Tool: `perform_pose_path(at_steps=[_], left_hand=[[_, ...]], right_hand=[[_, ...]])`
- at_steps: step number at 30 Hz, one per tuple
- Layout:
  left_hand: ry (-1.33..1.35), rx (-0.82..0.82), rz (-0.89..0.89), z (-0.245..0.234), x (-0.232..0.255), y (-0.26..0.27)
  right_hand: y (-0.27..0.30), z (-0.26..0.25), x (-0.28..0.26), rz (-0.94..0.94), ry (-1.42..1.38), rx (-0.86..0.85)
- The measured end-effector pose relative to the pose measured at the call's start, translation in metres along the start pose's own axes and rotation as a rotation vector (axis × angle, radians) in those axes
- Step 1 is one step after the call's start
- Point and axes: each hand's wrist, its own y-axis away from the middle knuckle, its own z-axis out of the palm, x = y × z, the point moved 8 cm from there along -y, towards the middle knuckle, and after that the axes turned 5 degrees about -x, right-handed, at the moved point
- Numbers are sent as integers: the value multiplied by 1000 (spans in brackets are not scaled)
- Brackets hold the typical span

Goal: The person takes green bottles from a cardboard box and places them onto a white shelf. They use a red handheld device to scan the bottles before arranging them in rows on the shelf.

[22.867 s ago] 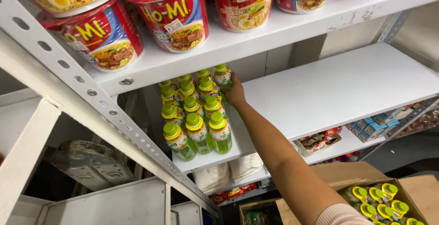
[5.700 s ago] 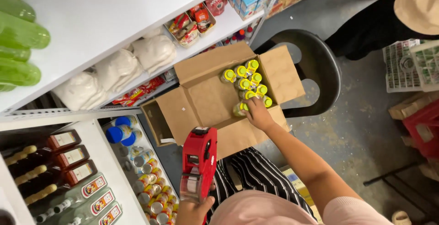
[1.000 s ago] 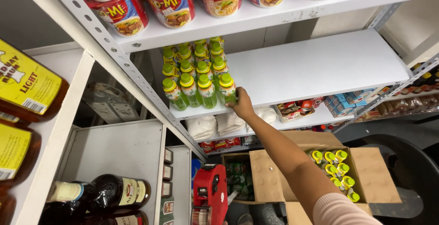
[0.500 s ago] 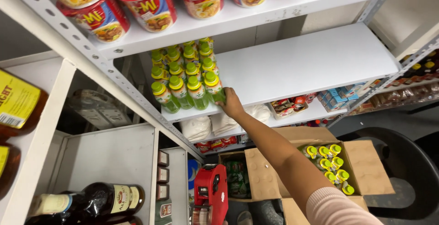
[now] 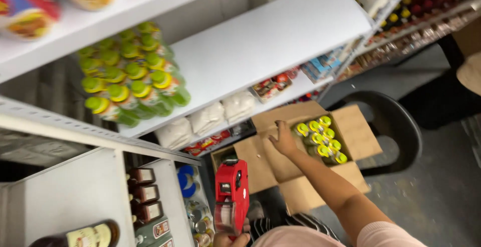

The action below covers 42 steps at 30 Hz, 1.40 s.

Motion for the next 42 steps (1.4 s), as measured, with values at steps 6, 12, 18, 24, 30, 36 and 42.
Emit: perform_pose_path(at_steps=[6,12,18,24,30,36,42], left_hand=[[25,-61,-118,67,111,-14],[-135,-134,-139,115,139,-5],[102,-147,-148,145,83,-2],[112,-48,-258,152,42,13],[74,-65,-151,153,21,34],[14,-91,-128,147,4,36],[182,41,-22,133,49,31]], right_hand=[[110,-40,185,521,285,-215],[173,-75,239,860,255,-303],[168,-60,257,713,246,-350],[150,-35,269,714,273,-442],[142,-43,243,674,385,-533],[121,-68,175,-1,299,-167],[128,-36,153,530,-851,-443]])
